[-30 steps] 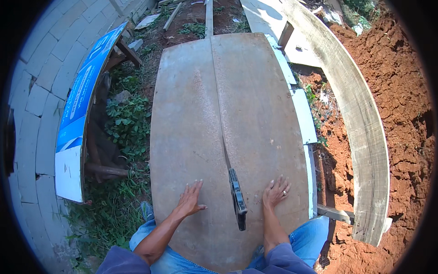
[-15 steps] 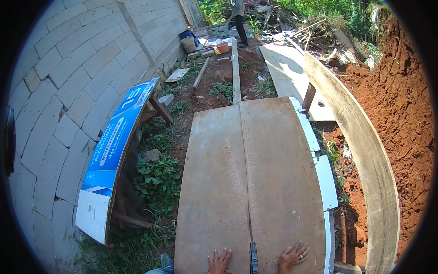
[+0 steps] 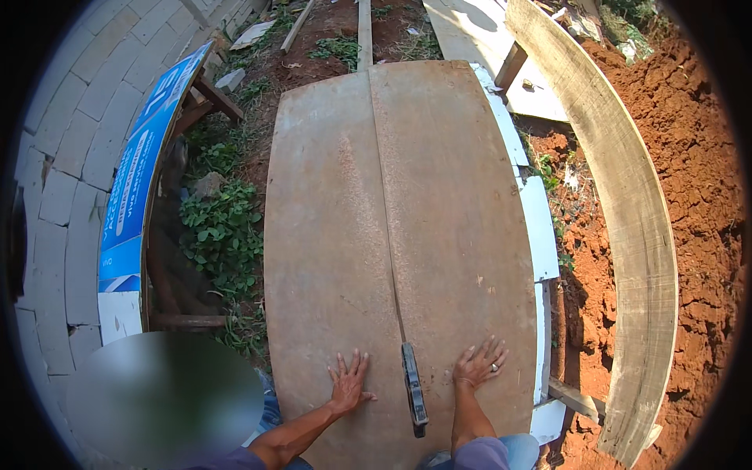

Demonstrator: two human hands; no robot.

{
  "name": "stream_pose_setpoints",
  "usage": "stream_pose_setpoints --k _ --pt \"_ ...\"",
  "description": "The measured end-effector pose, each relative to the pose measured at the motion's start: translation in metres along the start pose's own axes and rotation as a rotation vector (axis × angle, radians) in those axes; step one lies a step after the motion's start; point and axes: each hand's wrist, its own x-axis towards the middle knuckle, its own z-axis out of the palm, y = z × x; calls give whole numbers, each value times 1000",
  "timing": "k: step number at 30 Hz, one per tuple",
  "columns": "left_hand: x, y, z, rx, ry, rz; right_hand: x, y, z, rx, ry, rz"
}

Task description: The recorder uses a handsaw to cut a large wooden board positioned outdoors.

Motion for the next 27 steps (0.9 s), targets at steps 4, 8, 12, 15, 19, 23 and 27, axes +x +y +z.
stream_pose_setpoints --k 4,8,12,15,19,23,27 --pt "-7 -8 6 -78 29 6 -9 5 2 -9 71 -21" --pt "-10 3 4 -133 -4 -50 -9 11 -3 -6 106 -32" --pt "-3 5 2 -115 34 -43 0 10 7 45 89 -19" --pt "-14 7 -1 -114 48 -40 -5 11 -2 60 74 -26" --pt "-17 0 13 -123 57 -64 -13 14 11 61 39 -60" --pt "-13 7 4 -111 52 -37 -7 18 14 21 31 -85" --pt "-2 0 12 -110 53 -27 -1 16 16 84 80 -53"
